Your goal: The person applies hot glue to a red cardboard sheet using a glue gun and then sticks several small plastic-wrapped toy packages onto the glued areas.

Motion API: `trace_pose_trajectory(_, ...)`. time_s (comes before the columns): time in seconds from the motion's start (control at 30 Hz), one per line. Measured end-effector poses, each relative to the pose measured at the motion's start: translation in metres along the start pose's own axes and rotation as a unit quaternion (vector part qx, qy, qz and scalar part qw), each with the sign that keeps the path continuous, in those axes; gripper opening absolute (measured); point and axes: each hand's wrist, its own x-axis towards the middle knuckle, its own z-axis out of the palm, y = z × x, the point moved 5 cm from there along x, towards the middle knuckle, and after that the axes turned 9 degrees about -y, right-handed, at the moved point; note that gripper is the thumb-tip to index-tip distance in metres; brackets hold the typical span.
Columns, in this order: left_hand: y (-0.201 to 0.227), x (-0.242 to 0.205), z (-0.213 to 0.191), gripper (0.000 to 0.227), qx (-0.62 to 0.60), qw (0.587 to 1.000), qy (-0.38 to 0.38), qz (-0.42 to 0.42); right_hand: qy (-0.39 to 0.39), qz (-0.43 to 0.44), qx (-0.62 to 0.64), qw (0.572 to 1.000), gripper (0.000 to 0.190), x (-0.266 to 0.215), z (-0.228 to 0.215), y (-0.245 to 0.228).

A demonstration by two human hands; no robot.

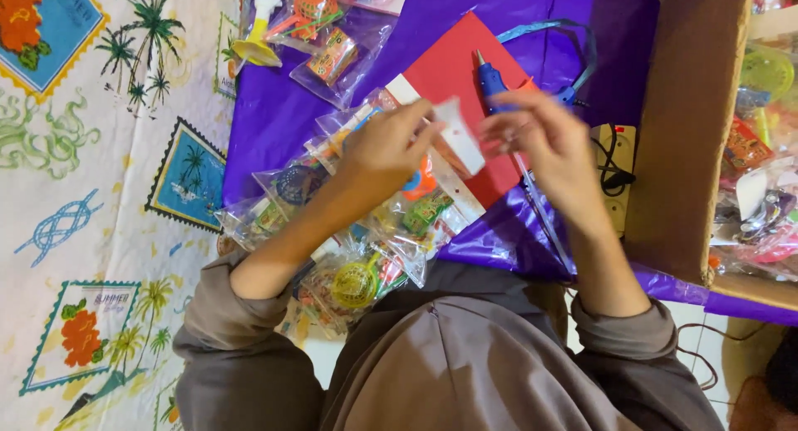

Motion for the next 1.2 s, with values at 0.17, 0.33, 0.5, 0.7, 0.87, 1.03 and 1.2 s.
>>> trace_pose_trajectory(0.17, -0.054, 0.021, 0.004, 0.024, -0.078, 0.995, 0.065, 0.018, 0.070, -0.113, -0.542, 0.830, 0.047, 0.002, -0.049, 0.068)
trace_pose_trajectory(0.33, -0.082, 0.028, 0.007, 0.024, -0.145, 0.987, 0.064, -0.004, 0.026, -0.090, -0.649, 0.755, 0.061, 0.016, -0.034, 0.114)
trace_pose_trajectory(0.5, -0.094, 0.029, 0.009, 0.021, -0.170, 0.982, 0.085, 0.020, 0.031, -0.075, -0.648, 0.757, 0.046, 0.025, -0.031, 0.126)
trace_pose_trajectory(0.7, -0.118, 0.037, 0.013, 0.019, -0.217, 0.973, 0.074, 0.009, -0.021, -0.068, -0.547, 0.834, 0.056, 0.029, -0.042, 0.108)
trace_pose_trajectory(0.87, -0.123, 0.037, 0.014, 0.021, -0.225, 0.972, 0.067, 0.006, 0.000, -0.150, -0.443, 0.884, 0.060, 0.030, -0.038, 0.072)
trace_pose_trajectory(1.03, -0.138, 0.049, 0.034, 0.020, -0.231, 0.972, 0.049, 0.008, 0.015, -0.203, -0.228, 0.952, 0.054, 0.028, -0.039, 0.066)
trace_pose_trajectory(1.2, -0.116, 0.039, 0.031, 0.021, -0.239, 0.970, 0.027, 0.013, -0.052, -0.123, 0.018, 0.991, 0.055, 0.028, -0.033, 0.078)
